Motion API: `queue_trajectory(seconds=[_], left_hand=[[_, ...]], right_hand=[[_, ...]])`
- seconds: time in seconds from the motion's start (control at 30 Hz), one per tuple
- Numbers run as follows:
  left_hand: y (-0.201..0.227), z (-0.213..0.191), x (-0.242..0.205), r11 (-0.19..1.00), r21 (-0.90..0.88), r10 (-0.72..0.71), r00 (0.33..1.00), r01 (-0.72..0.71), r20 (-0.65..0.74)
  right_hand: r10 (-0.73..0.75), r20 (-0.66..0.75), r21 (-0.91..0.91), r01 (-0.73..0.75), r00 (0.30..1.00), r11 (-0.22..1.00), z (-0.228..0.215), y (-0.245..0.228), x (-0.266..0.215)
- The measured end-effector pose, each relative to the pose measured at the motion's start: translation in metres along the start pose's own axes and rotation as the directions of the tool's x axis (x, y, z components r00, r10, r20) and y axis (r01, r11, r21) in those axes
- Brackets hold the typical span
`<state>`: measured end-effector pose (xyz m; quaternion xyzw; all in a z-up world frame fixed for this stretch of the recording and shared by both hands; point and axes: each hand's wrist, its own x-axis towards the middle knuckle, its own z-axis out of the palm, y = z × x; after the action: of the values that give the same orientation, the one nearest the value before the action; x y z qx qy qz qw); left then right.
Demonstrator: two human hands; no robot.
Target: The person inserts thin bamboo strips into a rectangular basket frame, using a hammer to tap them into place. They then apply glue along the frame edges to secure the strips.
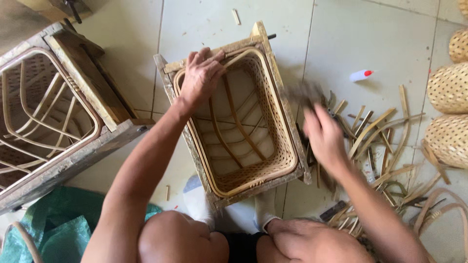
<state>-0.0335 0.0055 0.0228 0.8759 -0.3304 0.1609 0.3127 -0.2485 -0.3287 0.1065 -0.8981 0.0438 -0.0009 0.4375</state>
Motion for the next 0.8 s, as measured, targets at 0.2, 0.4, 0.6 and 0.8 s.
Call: queue_trajectory(seconds=[0.2, 0.4, 0.6, 0.8], left_hand=[[-0.001, 0.004, -0.010, 0.998, -0.027, -0.058, 0.998, 0.059, 0.023], [-0.023, 0.038, -0.016, 0.988, 0.155, -0.020, 0.999, 0.014, 0.038], [-0.023, 0.054, -0.028, 0.959, 0.284, -0.024, 0.991, -0.015, 0.133], [-0.021, 0.049, -0.026, 0.974, -0.077, -0.202, 0.972, 0.212, 0.125]], right_hand=[[0.035, 0.037, -0.195, -0.027, 0.999, 0.980, 0.043, -0.048, 0.153], [-0.126, 0.190, -0.063, 0.141, 0.974, 0.988, 0.061, -0.109, 0.155], [-0.523, 0.501, -0.120, 0.654, 0.689, 0.747, 0.127, -0.175, 0.173], [-0.355, 0.594, -0.299, 0.608, 0.722, 0.736, 0.143, -0.217, 0.182]])
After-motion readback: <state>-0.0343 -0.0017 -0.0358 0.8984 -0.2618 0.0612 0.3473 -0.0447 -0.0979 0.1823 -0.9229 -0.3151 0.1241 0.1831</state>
